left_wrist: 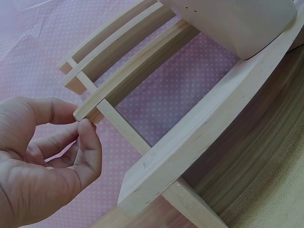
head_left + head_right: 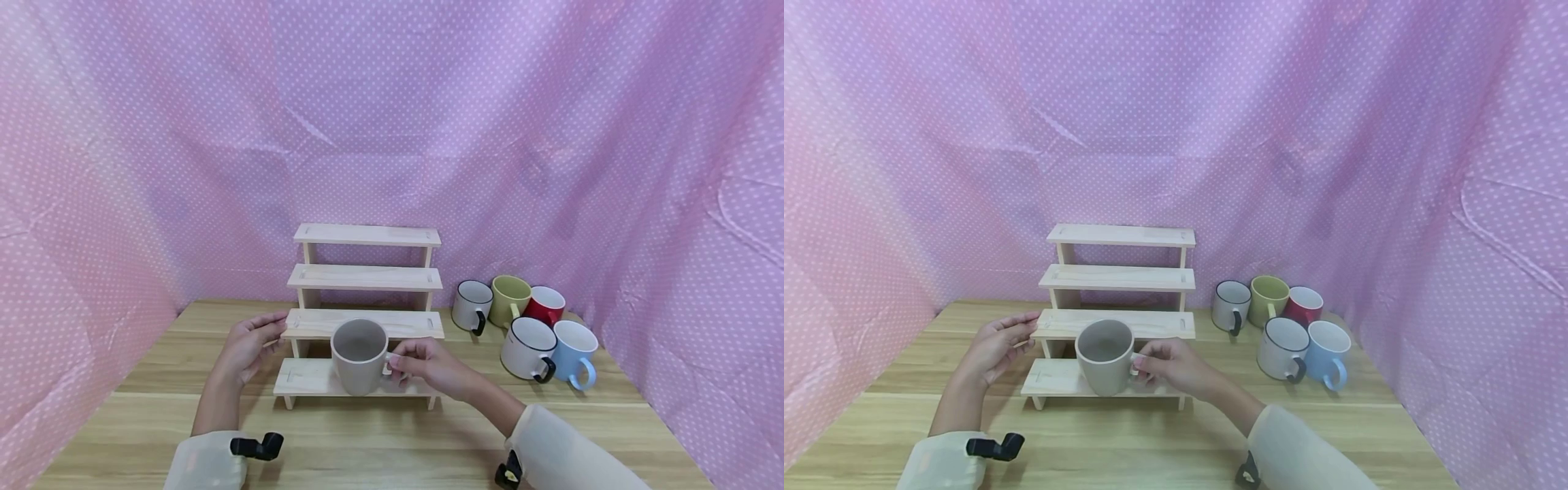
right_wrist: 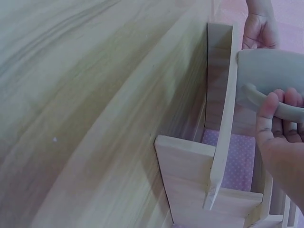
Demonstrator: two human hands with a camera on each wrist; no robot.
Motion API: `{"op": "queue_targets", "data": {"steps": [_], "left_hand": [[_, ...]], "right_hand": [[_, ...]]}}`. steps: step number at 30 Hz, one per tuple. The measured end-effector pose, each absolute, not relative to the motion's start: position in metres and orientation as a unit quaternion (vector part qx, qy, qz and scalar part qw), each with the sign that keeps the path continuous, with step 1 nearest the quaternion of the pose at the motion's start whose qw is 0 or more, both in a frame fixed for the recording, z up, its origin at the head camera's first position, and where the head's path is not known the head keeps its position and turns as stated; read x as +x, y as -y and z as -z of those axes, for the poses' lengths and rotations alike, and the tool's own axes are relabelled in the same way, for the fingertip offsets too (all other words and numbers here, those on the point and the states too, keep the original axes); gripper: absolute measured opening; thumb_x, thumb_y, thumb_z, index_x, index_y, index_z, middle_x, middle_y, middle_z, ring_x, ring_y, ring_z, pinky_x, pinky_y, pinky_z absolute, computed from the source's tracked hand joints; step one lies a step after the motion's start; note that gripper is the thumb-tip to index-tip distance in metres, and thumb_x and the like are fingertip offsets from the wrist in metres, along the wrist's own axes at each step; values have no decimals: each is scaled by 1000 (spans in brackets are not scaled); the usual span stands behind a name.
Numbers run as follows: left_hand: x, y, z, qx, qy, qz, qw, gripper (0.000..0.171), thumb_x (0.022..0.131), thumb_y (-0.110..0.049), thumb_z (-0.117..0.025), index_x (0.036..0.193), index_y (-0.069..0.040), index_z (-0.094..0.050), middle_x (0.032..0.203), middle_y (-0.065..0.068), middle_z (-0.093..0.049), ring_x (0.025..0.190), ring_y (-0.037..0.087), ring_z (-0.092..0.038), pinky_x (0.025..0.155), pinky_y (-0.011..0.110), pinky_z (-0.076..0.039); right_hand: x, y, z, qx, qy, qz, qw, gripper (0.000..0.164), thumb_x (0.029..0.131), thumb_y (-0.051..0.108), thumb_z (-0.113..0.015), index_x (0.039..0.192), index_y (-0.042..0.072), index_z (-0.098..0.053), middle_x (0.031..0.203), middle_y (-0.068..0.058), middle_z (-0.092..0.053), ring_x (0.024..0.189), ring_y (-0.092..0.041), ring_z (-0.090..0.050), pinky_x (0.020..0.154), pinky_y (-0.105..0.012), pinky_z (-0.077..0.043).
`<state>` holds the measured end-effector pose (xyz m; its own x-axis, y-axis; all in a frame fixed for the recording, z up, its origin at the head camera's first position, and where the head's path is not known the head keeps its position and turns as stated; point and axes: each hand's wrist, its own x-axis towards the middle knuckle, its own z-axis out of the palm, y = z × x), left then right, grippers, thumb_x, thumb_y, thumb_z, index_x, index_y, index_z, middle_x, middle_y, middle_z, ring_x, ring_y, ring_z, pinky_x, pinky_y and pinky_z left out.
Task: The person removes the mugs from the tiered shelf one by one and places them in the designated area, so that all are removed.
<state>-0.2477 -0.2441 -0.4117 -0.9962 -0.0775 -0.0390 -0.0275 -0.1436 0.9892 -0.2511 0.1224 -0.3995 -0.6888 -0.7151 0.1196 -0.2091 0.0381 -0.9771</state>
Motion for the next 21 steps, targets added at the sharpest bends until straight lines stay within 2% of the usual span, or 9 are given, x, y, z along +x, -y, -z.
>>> {"op": "queue_targets", "data": {"steps": [7,21], "left_hand": [[-249,243,413,36,653,756,18,37,100,-6,-66,133,8,-59,108,-3,-66,93,9,-61,80,22,-57],[-248,244,410,37,649,759,14,42,101,-7,-65,138,9,-55,107,-4,-65,92,9,-60,79,22,-56]], "right_hand": [[-249,-122,399,-302,-693,621,207,37,102,14,-64,106,-22,-58,86,-8,-68,79,-17,-64,75,-32,-60],[-246,-123,401,-307,-673,642,201,37,102,10,-62,107,-26,-55,86,-9,-67,78,-18,-65,76,-32,-60]]}}
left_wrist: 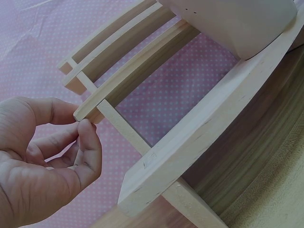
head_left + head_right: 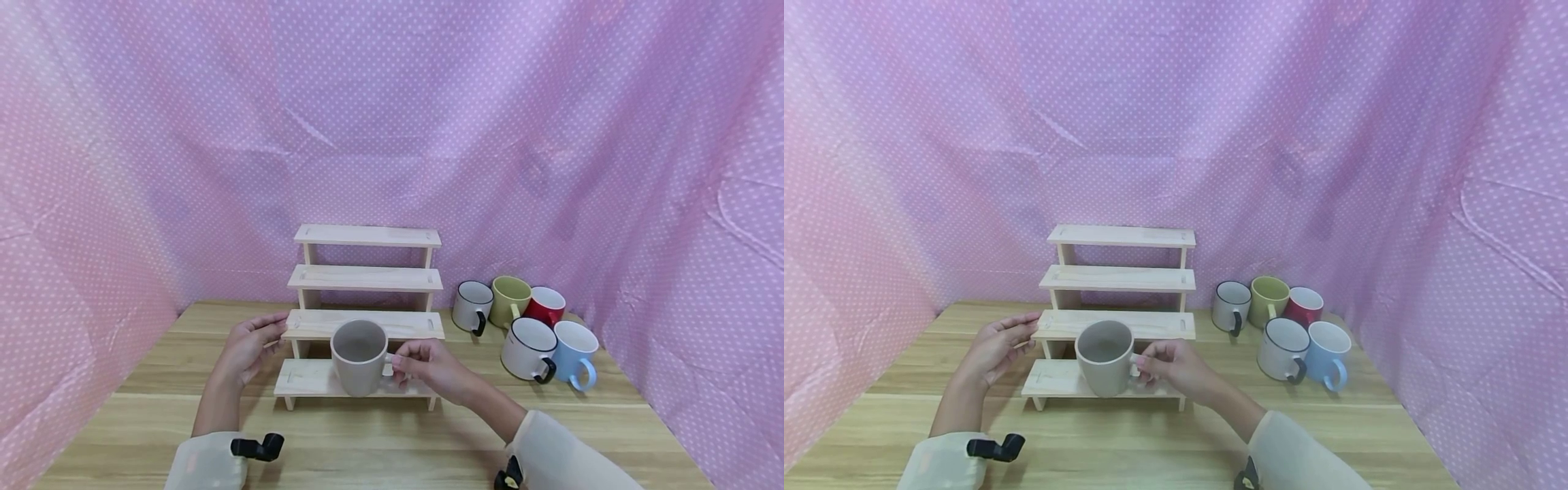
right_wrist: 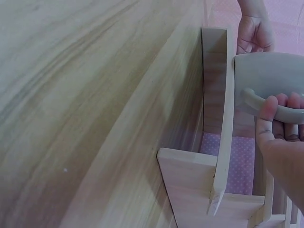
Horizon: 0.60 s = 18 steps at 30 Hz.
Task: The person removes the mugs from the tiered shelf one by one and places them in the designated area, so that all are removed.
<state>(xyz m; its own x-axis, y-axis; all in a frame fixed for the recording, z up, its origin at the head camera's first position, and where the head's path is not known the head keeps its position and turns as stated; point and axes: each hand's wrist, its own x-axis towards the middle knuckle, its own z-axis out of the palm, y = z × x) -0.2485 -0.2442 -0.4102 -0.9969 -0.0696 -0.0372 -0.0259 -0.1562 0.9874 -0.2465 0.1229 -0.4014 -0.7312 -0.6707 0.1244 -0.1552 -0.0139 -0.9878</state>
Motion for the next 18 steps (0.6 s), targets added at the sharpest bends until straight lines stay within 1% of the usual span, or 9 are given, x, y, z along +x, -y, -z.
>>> {"op": "queue_targets", "data": {"steps": [8,13,18], "left_hand": [[-248,244,411,40,652,757,14,42,101,-7,-64,138,9,-54,109,-4,-65,93,9,-60,80,22,-56],[-248,244,411,34,651,758,14,42,101,-7,-64,138,10,-53,108,-4,-65,93,9,-60,80,22,-56],[-248,245,412,34,655,754,14,41,101,-7,-65,137,9,-55,108,-4,-65,93,9,-61,82,23,-56]], "right_hand": [[-246,-126,403,-319,-675,639,184,34,102,10,-63,105,-24,-58,88,-11,-68,79,-17,-67,77,-33,-61],[-247,-129,403,-318,-683,632,181,34,103,11,-63,106,-23,-59,89,-14,-68,80,-18,-68,79,-34,-61],[-246,-134,399,-316,-692,625,174,36,103,12,-62,108,-23,-58,90,-13,-68,83,-18,-68,82,-35,-61]]}}
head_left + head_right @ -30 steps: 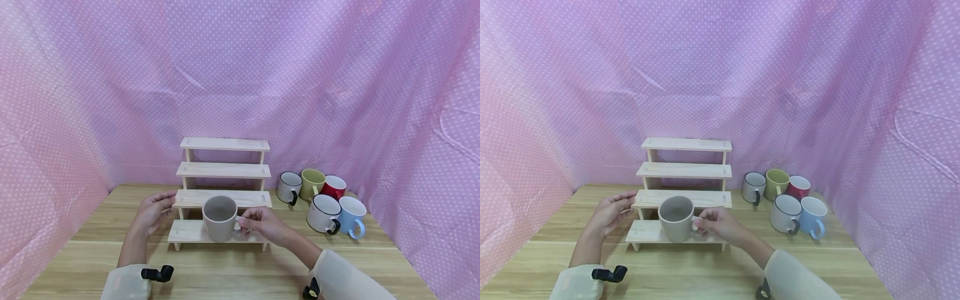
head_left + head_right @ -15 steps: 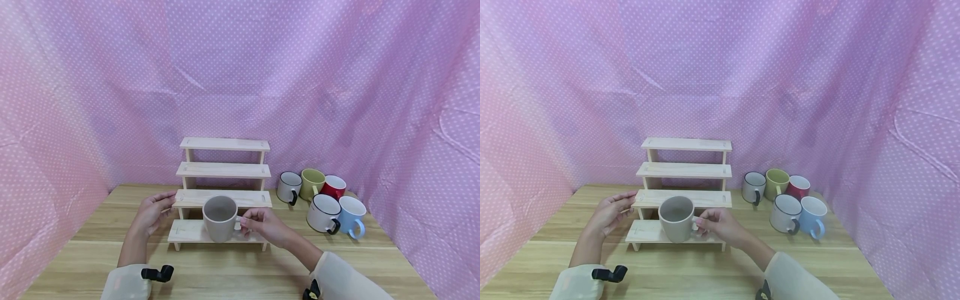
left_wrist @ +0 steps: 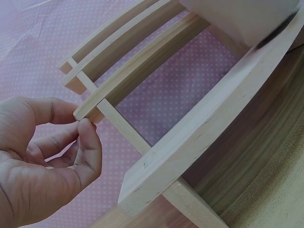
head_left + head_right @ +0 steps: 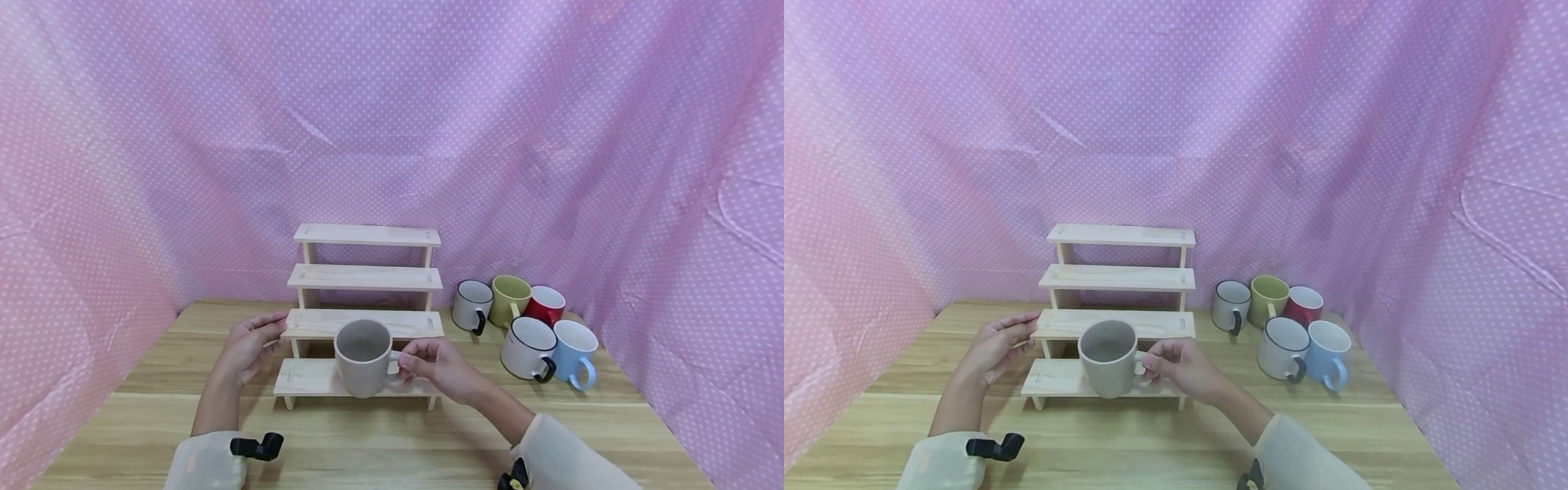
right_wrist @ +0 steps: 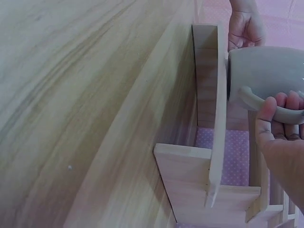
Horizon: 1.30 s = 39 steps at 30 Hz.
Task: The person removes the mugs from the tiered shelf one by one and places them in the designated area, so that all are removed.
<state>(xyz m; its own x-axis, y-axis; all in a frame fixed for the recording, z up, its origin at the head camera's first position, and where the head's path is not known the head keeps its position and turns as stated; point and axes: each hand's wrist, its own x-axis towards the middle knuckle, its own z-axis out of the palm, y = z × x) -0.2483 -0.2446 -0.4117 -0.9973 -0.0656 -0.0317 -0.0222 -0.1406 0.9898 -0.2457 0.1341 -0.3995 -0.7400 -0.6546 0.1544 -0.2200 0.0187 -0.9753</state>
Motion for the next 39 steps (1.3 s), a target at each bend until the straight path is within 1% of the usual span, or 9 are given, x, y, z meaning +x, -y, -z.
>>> {"op": "queue_targets", "data": {"steps": [7,12,15,20,22,26,29,33,39], "left_hand": [[-249,244,413,36,657,753,15,38,100,-6,-66,135,7,-57,109,-4,-65,93,9,-61,82,23,-57],[-249,244,413,34,655,754,18,39,99,-7,-67,134,7,-58,109,-4,-65,93,9,-61,80,22,-57],[-248,245,413,35,657,753,19,40,99,-8,-67,135,8,-57,109,-4,-66,93,9,-61,81,22,-56],[-248,245,413,34,658,752,17,43,100,-8,-67,137,9,-54,109,-4,-66,94,9,-61,82,22,-57],[-248,245,413,35,657,753,17,43,100,-8,-67,137,9,-54,109,-4,-66,94,9,-61,82,23,-57],[-248,244,413,34,658,752,16,42,100,-7,-66,137,9,-55,109,-4,-66,94,9,-61,83,24,-57],[-247,244,412,36,656,753,16,40,100,-6,-65,136,8,-56,108,-4,-66,94,9,-61,83,24,-57],[-247,243,411,33,651,759,15,40,100,-5,-65,136,10,-55,107,-3,-66,92,9,-61,79,22,-56],[-248,244,411,32,648,761,15,41,100,-5,-65,137,10,-54,107,-4,-67,92,9,-61,78,21,-56]], "right_hand": [[-246,-147,390,-321,-690,626,166,36,104,16,-61,109,-20,-57,91,-6,-68,87,-17,-67,83,-33,-60],[-247,-156,379,-329,-688,630,146,31,104,15,-62,106,-17,-60,91,-7,-70,87,-19,-68,82,-34,-60],[-246,-161,370,-322,-689,634,136,31,104,13,-61,105,-18,-60,92,-9,-69,87,-21,-69,82,-35,-61],[-244,-173,356,-297,-697,641,123,33,104,15,-61,108,-17,-60,97,-13,-69,92,-22,-70,87,-37,-60],[-244,-179,351,-287,-702,641,115,31,104,18,-62,108,-13,-62,96,-12,-70,92,-21,-70,88,-36,-60],[-246,-192,346,-289,-688,658,100,22,104,13,-61,105,-9,-64,95,-9,-71,91,-18,-69,87,-34,-60],[-248,-202,344,-308,-657,681,95,13,105,6,-58,103,-4,-67,95,-8,-71,91,-17,-69,86,-32,-60],[-248,-219,345,-317,-633,701,84,16,105,1,-54,103,4,-70,96,-6,-71,92,-15,-69,86,-31,-60],[-250,-244,348,-333,-611,716,55,22,106,-4,-48,103,2,-69,95,-5,-72,90,-15,-71,83,-31,-61]]}}
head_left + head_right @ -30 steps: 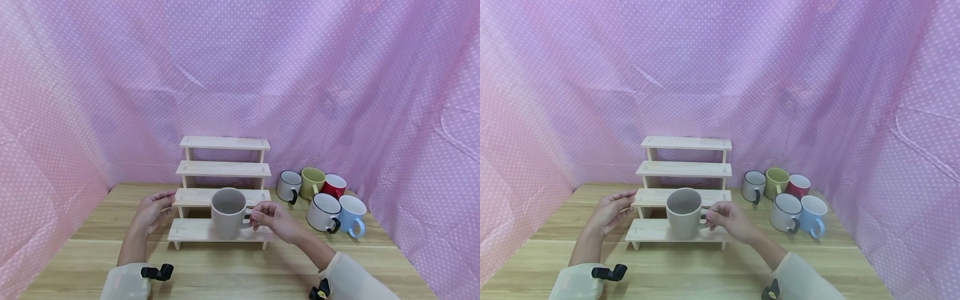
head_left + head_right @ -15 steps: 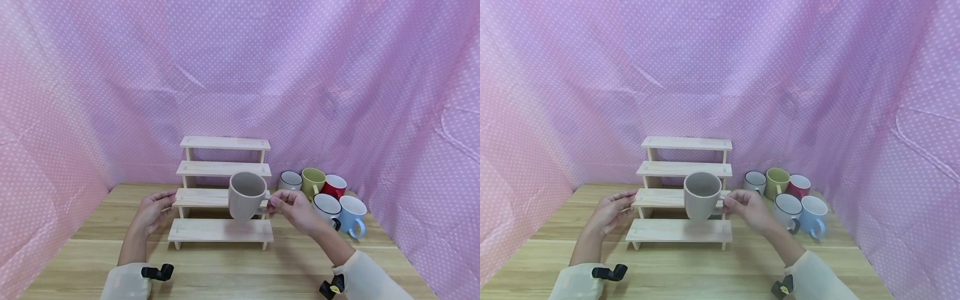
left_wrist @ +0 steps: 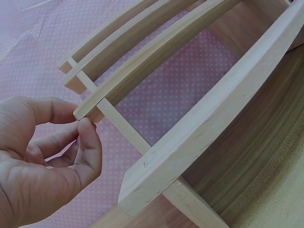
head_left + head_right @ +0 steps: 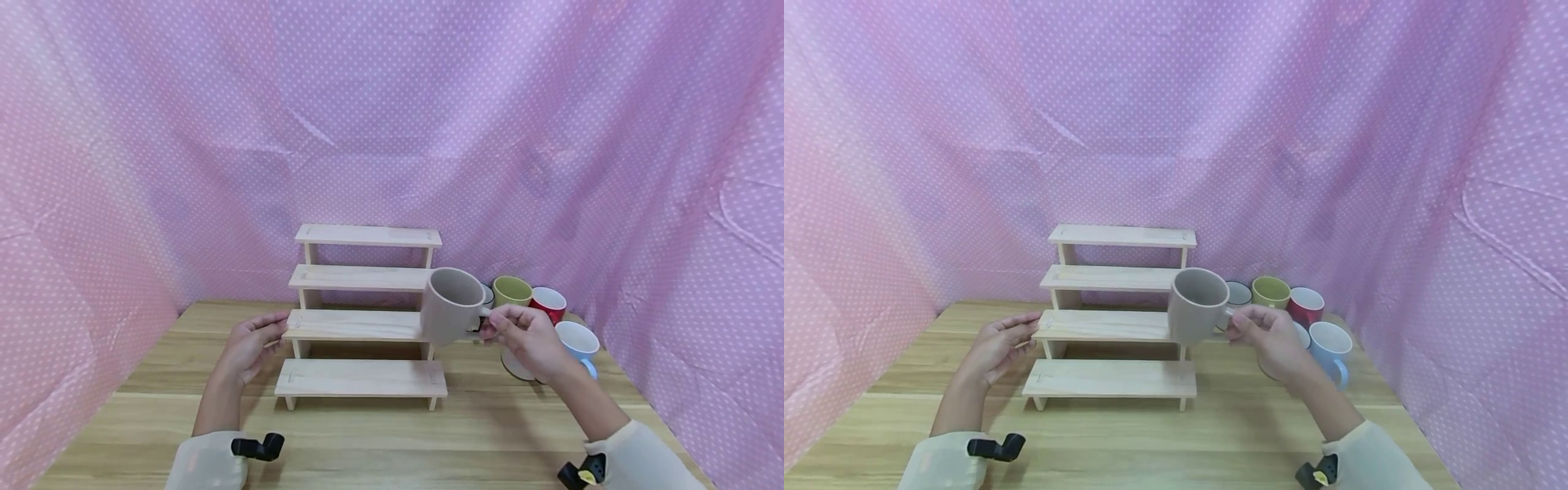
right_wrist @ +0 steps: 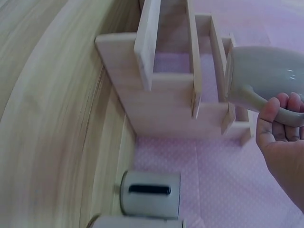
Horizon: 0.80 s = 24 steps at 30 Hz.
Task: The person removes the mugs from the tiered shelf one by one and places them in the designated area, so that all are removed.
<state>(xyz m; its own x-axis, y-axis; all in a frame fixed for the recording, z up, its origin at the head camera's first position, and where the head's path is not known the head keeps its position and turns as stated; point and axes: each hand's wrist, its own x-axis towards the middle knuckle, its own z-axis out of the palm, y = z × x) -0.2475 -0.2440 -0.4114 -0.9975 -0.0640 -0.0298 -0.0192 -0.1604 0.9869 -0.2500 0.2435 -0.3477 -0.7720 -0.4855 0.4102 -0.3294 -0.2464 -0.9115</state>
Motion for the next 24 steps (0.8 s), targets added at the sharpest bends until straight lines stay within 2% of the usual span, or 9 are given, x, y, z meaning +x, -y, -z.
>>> {"op": "queue_targets", "data": {"steps": [11,15,24], "left_hand": [[-248,243,412,34,654,756,16,42,101,-6,-64,138,11,-53,109,-3,-65,94,9,-60,80,21,-56],[-247,243,413,37,654,755,16,41,101,-7,-65,137,10,-54,108,-4,-65,93,9,-60,80,21,-56],[-247,244,412,35,651,758,16,41,101,-6,-64,137,10,-54,107,-4,-65,93,9,-59,79,21,-55]], "right_hand": [[-244,-281,352,-281,-624,728,34,17,106,-3,-49,102,-5,-65,95,-5,-70,91,-14,-71,86,-28,-60],[-244,-289,360,-254,-644,721,30,15,107,0,-50,101,-4,-63,94,-4,-69,91,-12,-69,85,-28,-60],[-237,-297,384,-157,-692,703,52,15,106,8,-56,102,-6,-63,93,-5,-69,90,-12,-68,84,-30,-60]]}}
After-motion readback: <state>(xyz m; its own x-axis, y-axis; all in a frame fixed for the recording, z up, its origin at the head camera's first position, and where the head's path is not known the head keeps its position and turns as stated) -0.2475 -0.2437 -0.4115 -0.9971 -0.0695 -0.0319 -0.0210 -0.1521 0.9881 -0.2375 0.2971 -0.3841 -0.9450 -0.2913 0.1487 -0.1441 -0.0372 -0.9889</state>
